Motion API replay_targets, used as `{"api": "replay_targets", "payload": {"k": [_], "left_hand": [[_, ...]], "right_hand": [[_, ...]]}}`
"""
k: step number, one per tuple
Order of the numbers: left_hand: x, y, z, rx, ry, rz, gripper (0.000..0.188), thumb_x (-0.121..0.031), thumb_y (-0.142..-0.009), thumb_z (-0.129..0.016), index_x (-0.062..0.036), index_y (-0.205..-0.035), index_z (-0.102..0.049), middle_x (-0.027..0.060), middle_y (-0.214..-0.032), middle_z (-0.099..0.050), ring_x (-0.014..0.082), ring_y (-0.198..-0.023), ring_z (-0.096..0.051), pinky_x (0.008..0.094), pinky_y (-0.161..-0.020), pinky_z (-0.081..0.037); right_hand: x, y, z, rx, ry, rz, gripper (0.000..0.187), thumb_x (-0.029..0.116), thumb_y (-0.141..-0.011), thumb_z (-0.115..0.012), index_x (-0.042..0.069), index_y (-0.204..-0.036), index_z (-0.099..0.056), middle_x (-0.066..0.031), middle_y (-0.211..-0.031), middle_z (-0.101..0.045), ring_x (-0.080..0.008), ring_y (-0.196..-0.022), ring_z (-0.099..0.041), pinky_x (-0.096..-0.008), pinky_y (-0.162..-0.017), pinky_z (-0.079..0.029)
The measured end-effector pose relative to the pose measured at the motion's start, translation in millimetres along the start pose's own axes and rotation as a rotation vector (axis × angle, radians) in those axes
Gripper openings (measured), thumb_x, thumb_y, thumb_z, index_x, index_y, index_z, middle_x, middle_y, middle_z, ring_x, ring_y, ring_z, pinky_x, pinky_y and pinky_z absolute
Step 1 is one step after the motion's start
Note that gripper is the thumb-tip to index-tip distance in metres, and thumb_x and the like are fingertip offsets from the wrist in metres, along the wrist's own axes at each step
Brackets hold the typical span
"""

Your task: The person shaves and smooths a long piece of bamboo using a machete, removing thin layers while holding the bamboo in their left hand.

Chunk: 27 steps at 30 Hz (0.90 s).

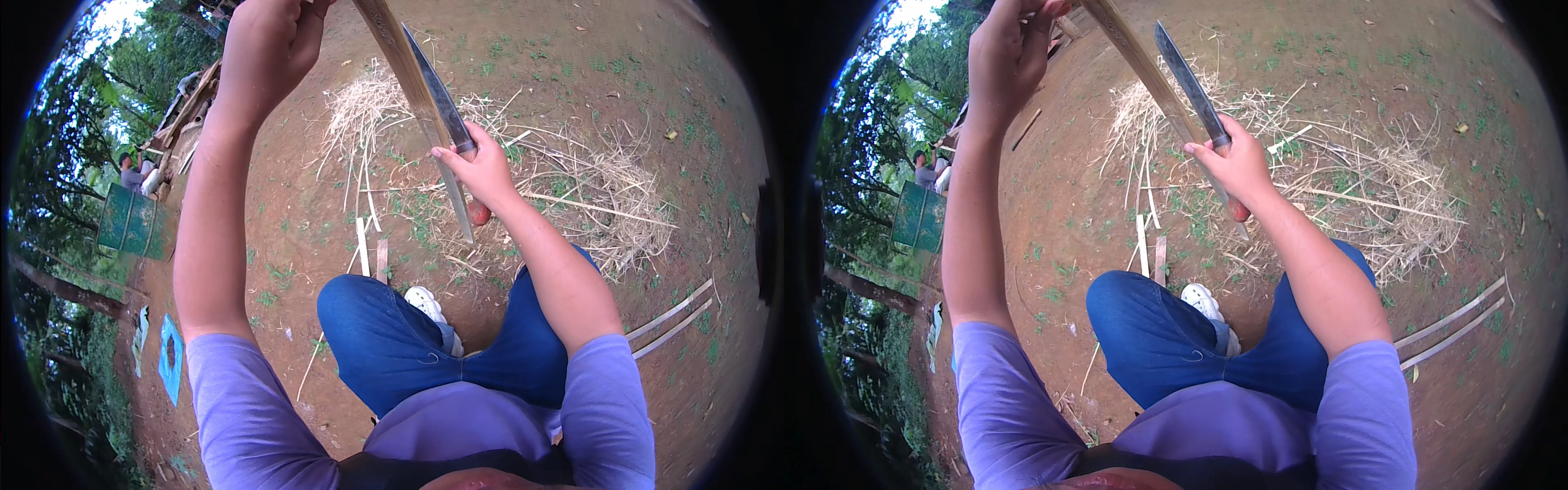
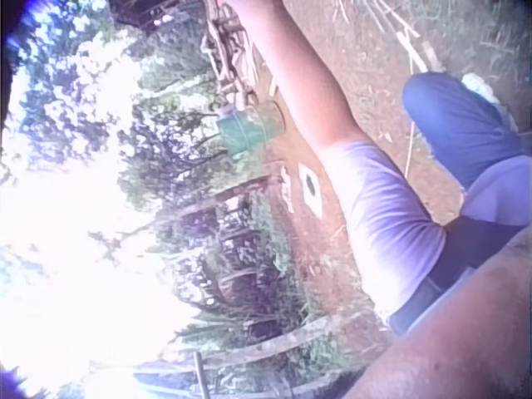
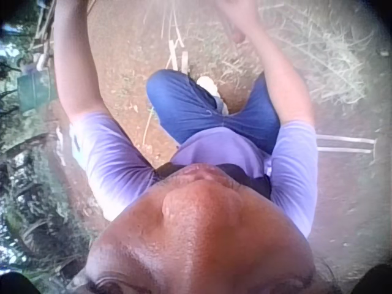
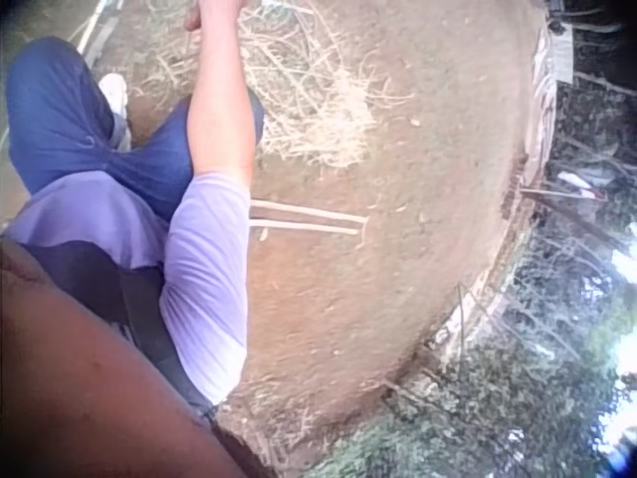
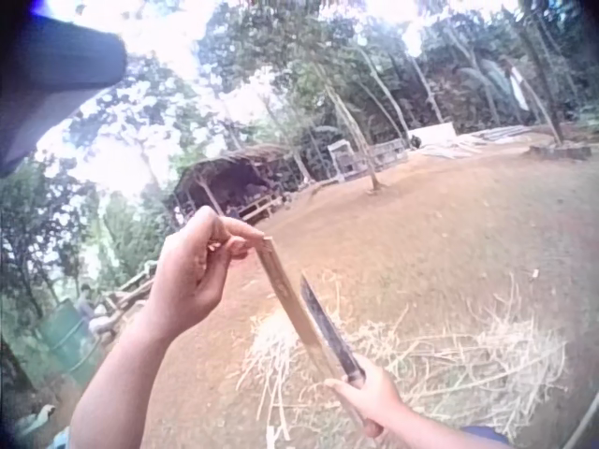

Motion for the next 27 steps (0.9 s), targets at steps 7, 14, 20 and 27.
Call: {"api": "replay_targets", "payload": {"k": [7,14,20,27], "left_hand": [[95,20,52,-0.518,0.755,0.520,0.015,-0.019,-0.107,-0.053,-0.0075,-0.108,-0.043,0.0163,-0.117,-0.067,0.0190,-0.086,-0.073,0.0292,-0.073,-0.061],[192,110,15,0.153,-0.534,0.441,0.061,-0.038,-0.095,-0.071,-0.0029,-0.141,-0.052,0.0184,-0.134,-0.064,0.0276,-0.120,-0.066,0.0403,-0.097,-0.056],[92,130,-90,0.175,0.394,0.764,0.050,-0.042,-0.102,-0.062,-0.0050,-0.135,-0.060,0.0096,-0.125,-0.069,0.0175,-0.107,-0.067,0.0318,-0.089,-0.054],[60,144,-121,-0.197,0.741,0.583,0.040,-0.035,-0.105,-0.059,-0.0002,-0.124,-0.061,0.0131,-0.104,-0.072,0.0167,-0.086,-0.069,0.0307,-0.079,-0.055]], "right_hand": [[0,3,5,-0.016,-0.031,-0.038,0.061,0.031,-0.083,-0.086,0.004,-0.132,-0.060,0.0017,-0.086,-0.067,-0.0067,-0.075,-0.063,-0.0250,-0.067,-0.053],[3,1,9,-0.017,-0.099,-0.095,0.047,0.031,-0.086,-0.084,0.004,-0.118,-0.063,0.0031,-0.079,-0.063,-0.0045,-0.065,-0.059,-0.0237,-0.053,-0.052],[2,4,9,0.013,-0.101,-0.104,0.052,0.030,-0.085,-0.085,0.004,-0.124,-0.062,0.0006,-0.084,-0.067,-0.0056,-0.066,-0.062,-0.0237,-0.052,-0.052],[6,19,-18,0.106,-0.068,-0.157,0.045,0.028,-0.085,-0.084,0.001,-0.116,-0.066,-0.0004,-0.078,-0.066,-0.0058,-0.056,-0.059,-0.0229,-0.050,-0.050]]}}
Point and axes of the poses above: each hand's wrist, its own y-axis away from the middle knuckle, its own z-axis out of the back of the hand, x = y × z, the point moved 9 cm from there along -y, towards the middle knuckle
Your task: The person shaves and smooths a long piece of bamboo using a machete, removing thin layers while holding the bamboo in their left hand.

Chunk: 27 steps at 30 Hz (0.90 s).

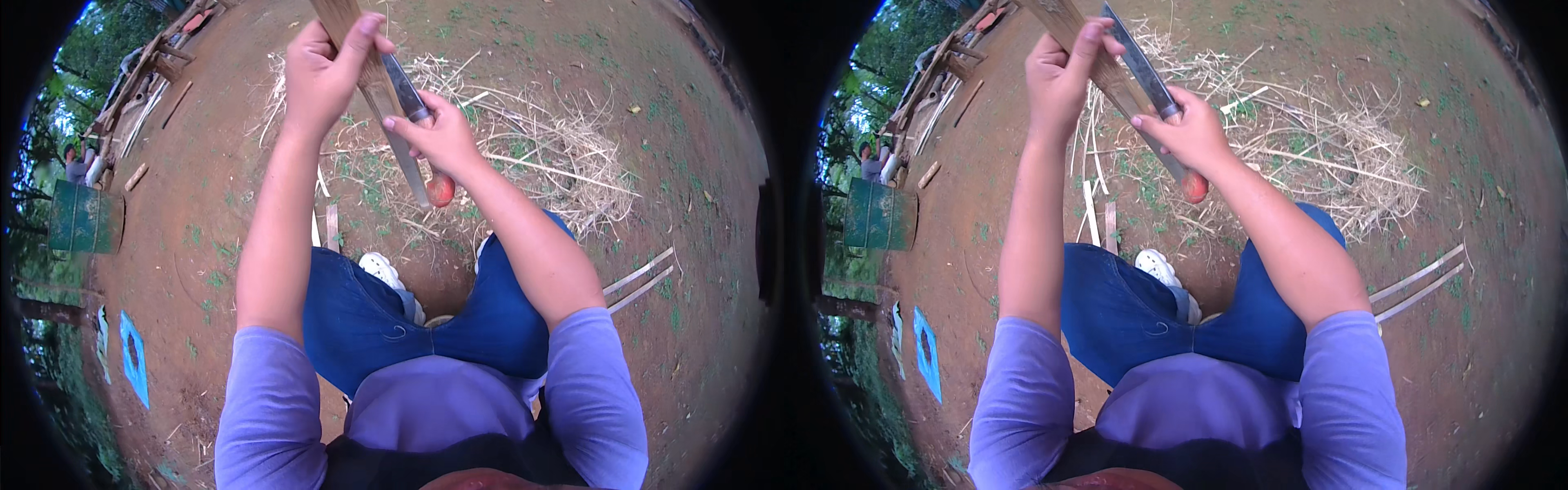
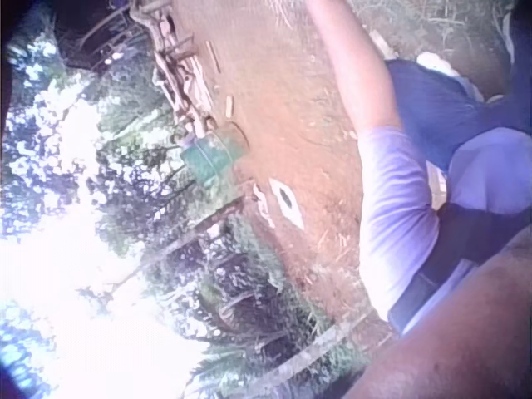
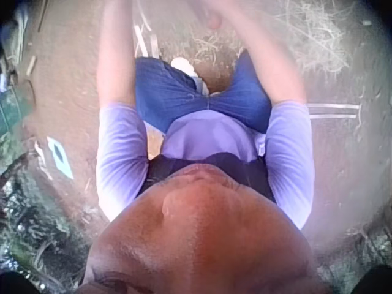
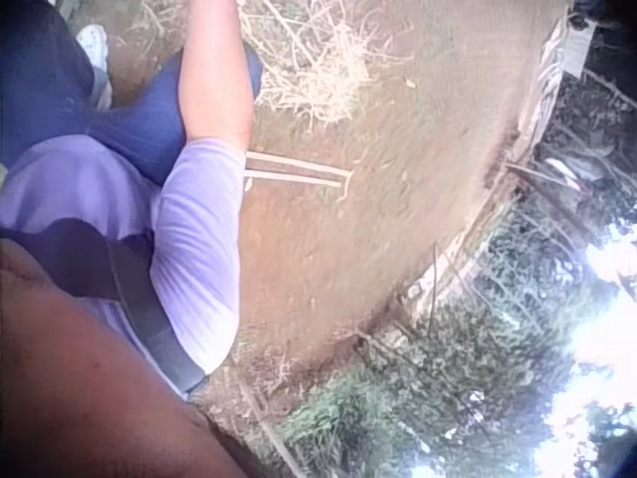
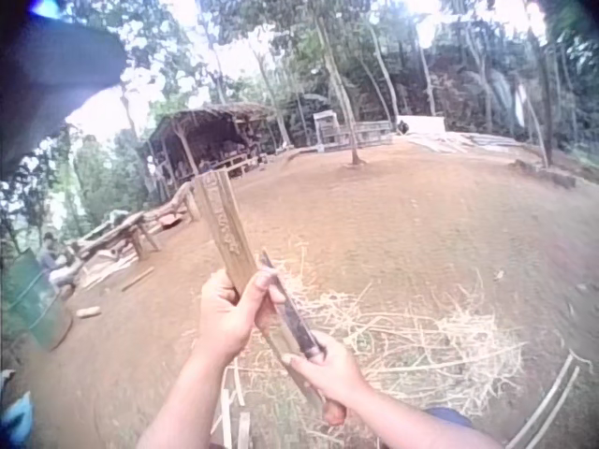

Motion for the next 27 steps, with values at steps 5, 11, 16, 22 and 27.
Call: {"api": "replay_targets", "payload": {"k": [5,11,16,22,27], "left_hand": [[19,17,45,-0.352,0.292,-0.020,0.030,-0.032,-0.105,-0.058,-0.0026,-0.108,-0.058,0.0100,-0.090,-0.068,0.0203,-0.073,-0.065,0.0331,-0.070,-0.053],[28,52,82,-0.373,0.578,-0.066,0.037,-0.040,-0.107,-0.048,-0.0048,-0.101,-0.057,0.0079,-0.074,-0.057,0.0177,-0.063,-0.054,0.0319,-0.056,-0.047],[27,67,73,-0.425,0.480,0.007,0.035,-0.044,-0.106,-0.043,-0.0151,-0.092,-0.056,-0.0009,-0.067,-0.042,0.0127,-0.058,-0.040,0.0304,-0.057,-0.035],[26,63,61,-0.309,0.614,0.000,0.049,-0.057,-0.105,-0.037,-0.0147,-0.090,-0.056,0.0000,-0.065,-0.041,0.0149,-0.055,-0.041,0.0329,-0.057,-0.039],[24,65,80,-0.429,0.437,-0.109,0.069,-0.073,-0.101,-0.026,-0.0123,-0.086,-0.054,0.0058,-0.072,-0.052,0.0272,-0.073,-0.057,0.0448,-0.080,-0.049]], "right_hand": [[-15,14,20,-0.015,-0.004,-0.173,0.043,0.028,-0.091,-0.076,-0.001,-0.119,-0.061,-0.0018,-0.078,-0.066,-0.0077,-0.054,-0.059,-0.0231,-0.050,-0.050],[-29,68,34,0.006,0.032,-0.270,0.051,0.017,-0.095,-0.065,-0.001,-0.141,-0.053,0.0006,-0.080,-0.056,-0.0079,-0.065,-0.059,-0.0250,-0.060,-0.050],[-40,118,21,-0.074,0.094,-0.210,0.046,0.019,-0.101,-0.057,0.001,-0.143,-0.053,0.0019,-0.074,-0.052,-0.0077,-0.057,-0.052,-0.0247,-0.055,-0.046],[-94,148,-3,0.110,-0.045,-0.671,0.047,0.036,-0.109,-0.047,0.005,-0.144,-0.053,0.0010,-0.070,-0.051,-0.0073,-0.051,-0.051,-0.0243,-0.048,-0.045],[-53,136,-32,0.195,-0.137,-0.436,0.055,0.036,-0.110,-0.044,0.009,-0.158,-0.038,0.0012,-0.077,-0.053,-0.0061,-0.060,-0.053,-0.0227,-0.054,-0.047]]}}
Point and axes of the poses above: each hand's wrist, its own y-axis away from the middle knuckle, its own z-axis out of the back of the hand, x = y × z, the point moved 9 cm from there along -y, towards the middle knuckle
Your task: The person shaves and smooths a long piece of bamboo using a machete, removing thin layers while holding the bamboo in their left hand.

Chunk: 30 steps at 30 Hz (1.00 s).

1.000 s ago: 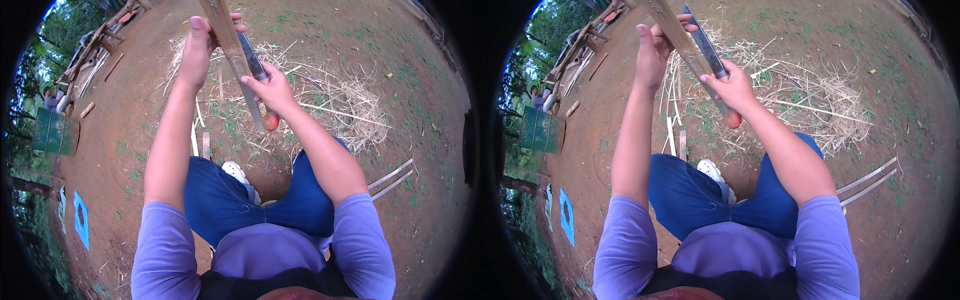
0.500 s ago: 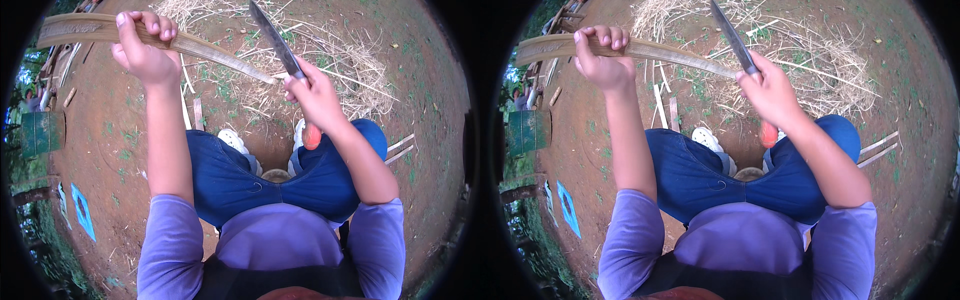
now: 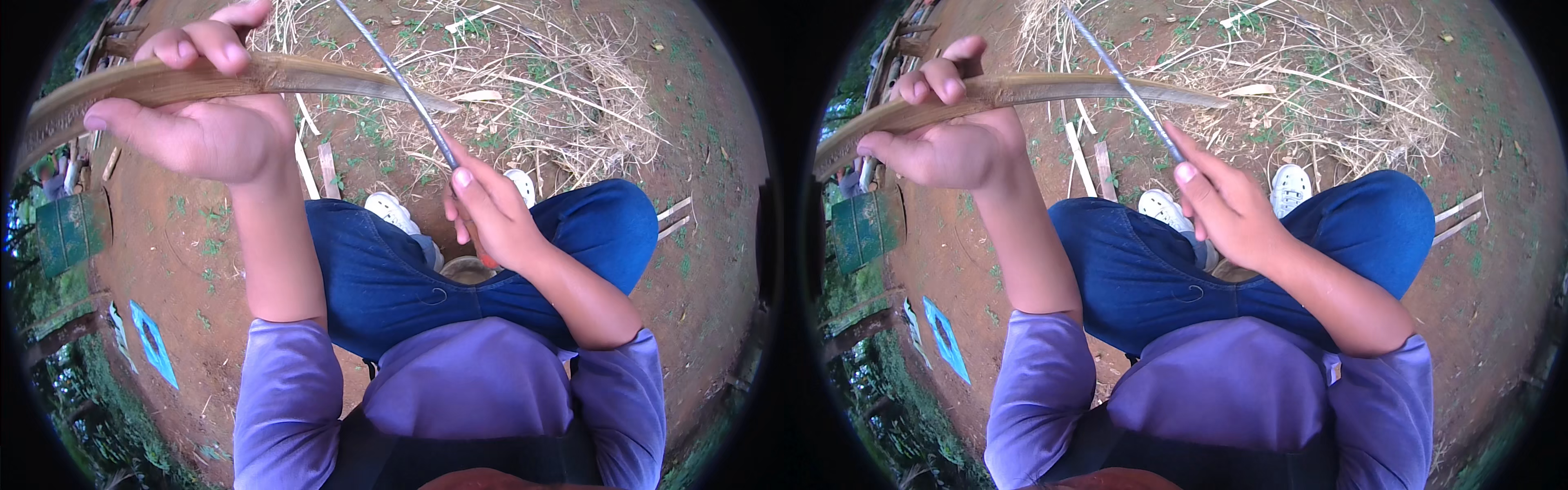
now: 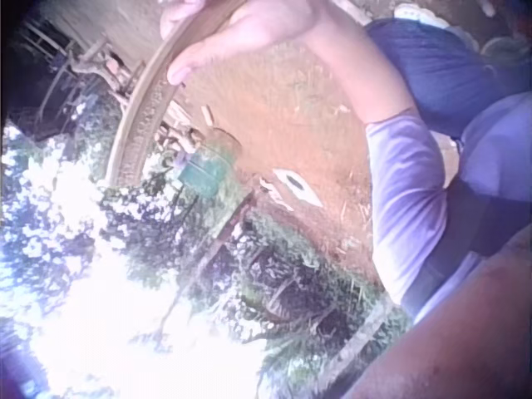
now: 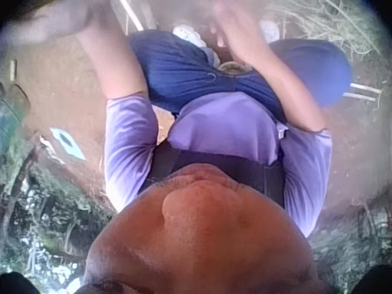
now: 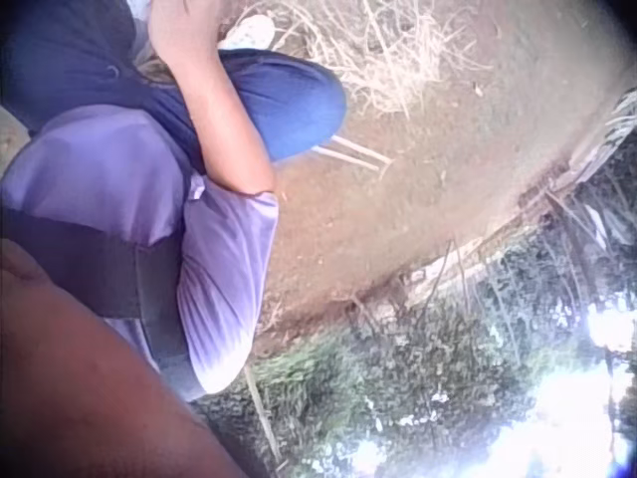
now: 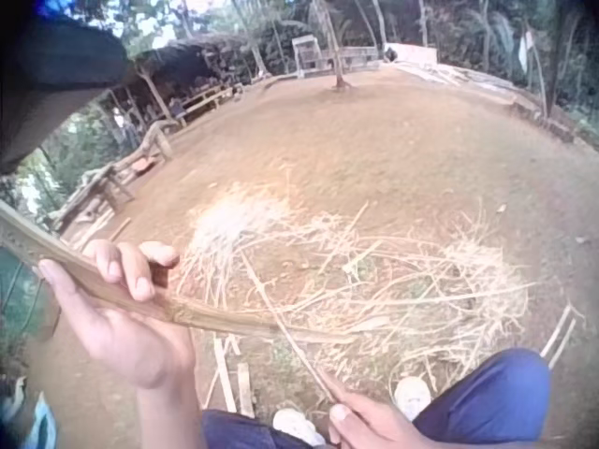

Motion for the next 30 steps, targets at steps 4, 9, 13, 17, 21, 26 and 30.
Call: {"api": "replay_targets", "payload": {"k": [4,9,13,17,21,26,30], "left_hand": [[-9,10,9,-0.226,-0.063,-0.098,0.075,-0.079,-0.097,-0.023,-0.0119,-0.079,-0.052,0.0091,-0.097,-0.063,0.0319,-0.101,-0.064,0.0502,-0.103,-0.046],[-23,17,-9,-0.161,-0.145,-0.170,0.073,-0.077,-0.098,-0.023,-0.0133,-0.078,-0.053,0.0062,-0.103,-0.062,0.0245,-0.104,-0.063,0.0448,-0.099,-0.047],[-23,22,-3,-0.181,-0.176,-0.127,0.072,-0.078,-0.097,-0.024,-0.0143,-0.080,-0.053,0.0041,-0.102,-0.062,0.0216,-0.104,-0.062,0.0407,-0.091,-0.048],[-23,19,-5,-0.147,-0.241,-0.135,0.070,-0.078,-0.096,-0.030,-0.0138,-0.086,-0.055,0.0035,-0.103,-0.061,0.0220,-0.105,-0.061,0.0390,-0.088,-0.048],[-27,25,-26,-0.127,-0.436,-0.170,0.069,-0.077,-0.095,-0.036,-0.0113,-0.106,-0.053,0.0037,-0.105,-0.057,0.0228,-0.102,-0.059,0.0396,-0.086,-0.049],[-27,23,-29,-0.062,-0.510,-0.152,0.077,-0.079,-0.093,-0.038,-0.0090,-0.123,-0.047,0.0052,-0.107,-0.053,0.0221,-0.099,-0.057,0.0397,-0.086,-0.048],[-39,20,-37,-0.042,-0.594,-0.242,0.080,-0.080,-0.095,-0.035,-0.0066,-0.123,-0.048,0.0057,-0.105,-0.052,0.0209,-0.098,-0.057,0.0366,-0.087,-0.047]], "right_hand": [[37,12,-26,0.086,0.126,0.245,0.056,0.024,-0.107,-0.050,0.010,-0.159,-0.034,-0.0038,-0.070,-0.050,-0.0114,-0.062,-0.053,-0.0300,-0.061,-0.047],[61,26,-45,0.168,0.256,0.526,0.060,0.018,-0.102,-0.058,0.008,-0.157,-0.038,-0.0106,-0.068,-0.055,-0.0162,-0.061,-0.055,-0.0335,-0.063,-0.047],[22,12,-27,0.156,0.087,0.194,0.062,0.022,-0.108,-0.049,0.011,-0.163,-0.023,0.0013,-0.073,-0.056,-0.0047,-0.055,-0.052,-0.0220,-0.052,-0.046],[32,14,-19,0.129,0.091,0.189,0.062,0.025,-0.108,-0.047,0.012,-0.163,-0.022,0.0034,-0.070,-0.051,-0.0038,-0.052,-0.049,-0.0209,-0.051,-0.044],[32,11,-16,0.126,0.171,0.319,0.061,0.027,-0.109,-0.045,0.010,-0.163,-0.022,0.0036,-0.068,-0.049,-0.0033,-0.051,-0.048,-0.0209,-0.049,-0.044],[3,4,-3,0.093,-0.004,-0.099,0.059,0.029,-0.110,-0.042,0.009,-0.162,-0.023,0.0026,-0.070,-0.049,-0.0037,-0.050,-0.048,-0.0209,-0.048,-0.044],[28,11,-15,0.172,0.080,0.183,0.059,0.030,-0.111,-0.040,0.010,-0.163,-0.022,0.0026,-0.070,-0.048,-0.0036,-0.051,-0.048,-0.0205,-0.048,-0.044]]}}
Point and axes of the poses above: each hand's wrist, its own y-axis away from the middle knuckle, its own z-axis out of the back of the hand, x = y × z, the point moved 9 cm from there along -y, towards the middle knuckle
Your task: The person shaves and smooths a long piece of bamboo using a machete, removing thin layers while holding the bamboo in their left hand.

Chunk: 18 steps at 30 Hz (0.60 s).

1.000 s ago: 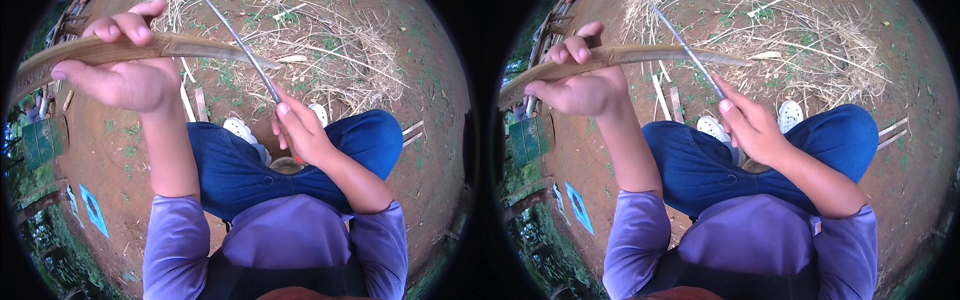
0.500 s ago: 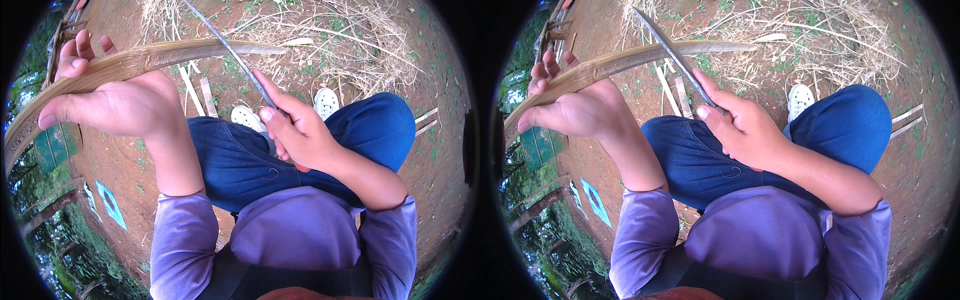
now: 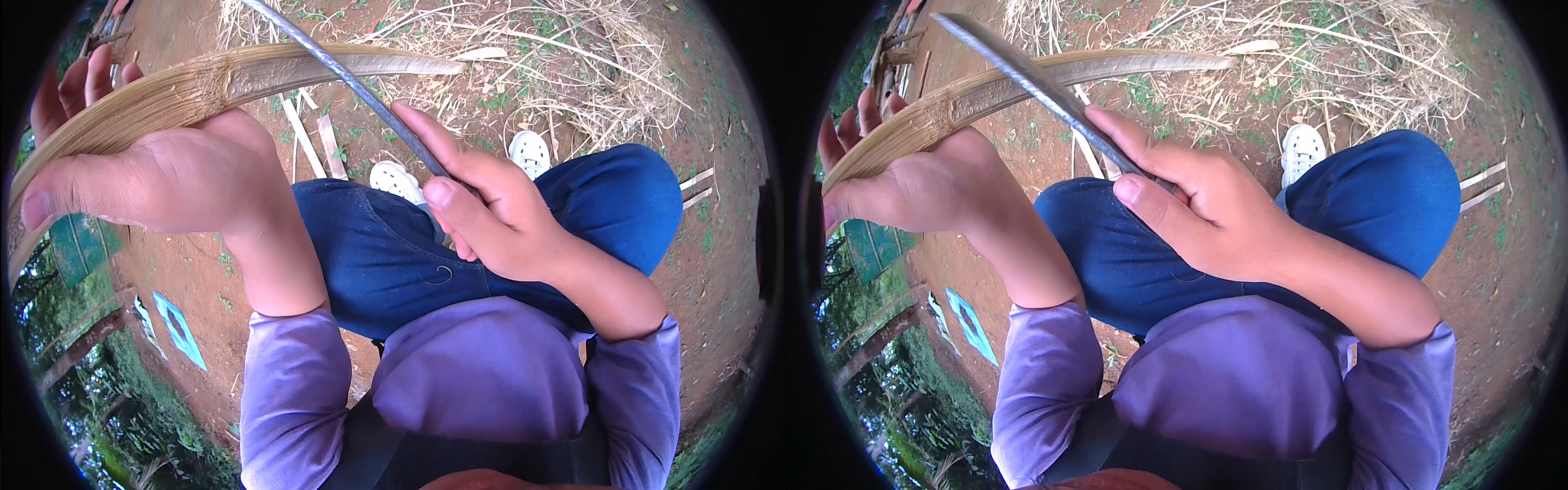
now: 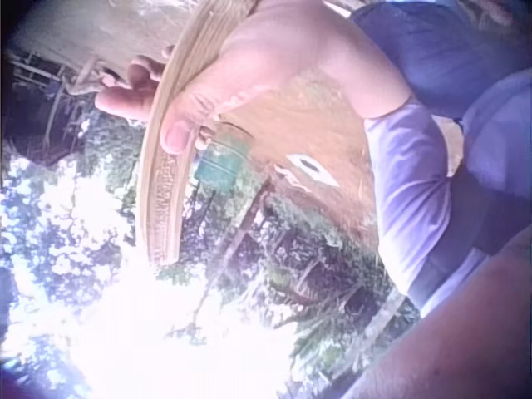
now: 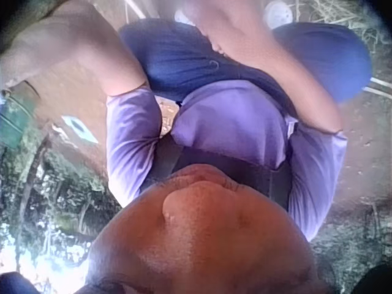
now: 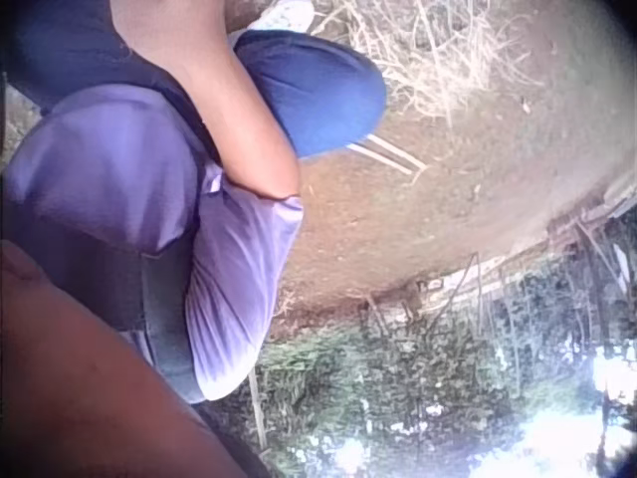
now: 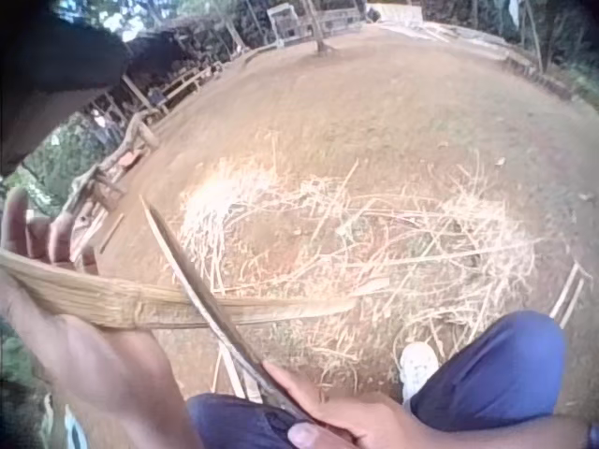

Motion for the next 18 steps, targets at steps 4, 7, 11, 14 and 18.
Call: {"api": "replay_targets", "payload": {"k": [4,7,11,14,18], "left_hand": [[3,2,-1,-0.005,-0.028,-0.030,0.077,-0.077,-0.098,-0.032,-0.0052,-0.119,-0.050,0.0057,-0.101,-0.052,0.0198,-0.097,-0.057,0.0349,-0.087,-0.046],[10,0,6,-0.034,-0.004,0.000,0.075,-0.076,-0.099,-0.032,-0.0051,-0.116,-0.051,0.0058,-0.099,-0.052,0.0194,-0.094,-0.058,0.0349,-0.086,-0.047],[14,-1,6,-0.090,0.080,-0.016,0.070,-0.075,-0.098,-0.035,-0.0078,-0.107,-0.051,0.0039,-0.091,-0.053,0.0190,-0.089,-0.058,0.0343,-0.081,-0.049],[22,0,7,-0.117,0.209,0.033,0.065,-0.075,-0.098,-0.038,-0.0116,-0.097,-0.051,0.0005,-0.078,-0.053,0.0186,-0.085,-0.057,0.0332,-0.079,-0.049],[36,-5,18,-0.142,0.394,0.141,0.062,-0.076,-0.096,-0.040,-0.0153,-0.088,-0.051,-0.0024,-0.067,-0.050,0.0183,-0.080,-0.056,0.0321,-0.078,-0.048]], "right_hand": [[-20,-1,10,-0.049,-0.069,-0.138,0.059,0.031,-0.111,-0.039,0.012,-0.163,-0.020,0.0029,-0.070,-0.047,-0.0036,-0.050,-0.046,-0.0201,-0.047,-0.044],[-19,2,9,-0.042,-0.130,-0.282,0.060,0.034,-0.111,-0.040,0.015,-0.164,-0.020,0.0032,-0.070,-0.048,-0.0036,-0.050,-0.046,-0.0201,-0.047,-0.044],[0,-1,2,0.045,-0.055,0.030,0.062,0.035,-0.109,-0.045,0.012,-0.163,-0.024,0.0020,-0.067,-0.049,-0.0041,-0.051,-0.048,-0.0220,-0.048,-0.044],[-30,-2,12,-0.038,-0.134,-0.198,0.061,0.037,-0.108,-0.050,0.014,-0.161,-0.031,0.0013,-0.070,-0.053,-0.0042,-0.053,-0.053,-0.0232,-0.051,-0.045],[-14,-1,6,0.027,-0.136,-0.173,0.060,0.035,-0.109,-0.046,0.011,-0.161,-0.028,0.0017,-0.068,-0.051,-0.0040,-0.051,-0.050,-0.0223,-0.049,-0.044]]}}
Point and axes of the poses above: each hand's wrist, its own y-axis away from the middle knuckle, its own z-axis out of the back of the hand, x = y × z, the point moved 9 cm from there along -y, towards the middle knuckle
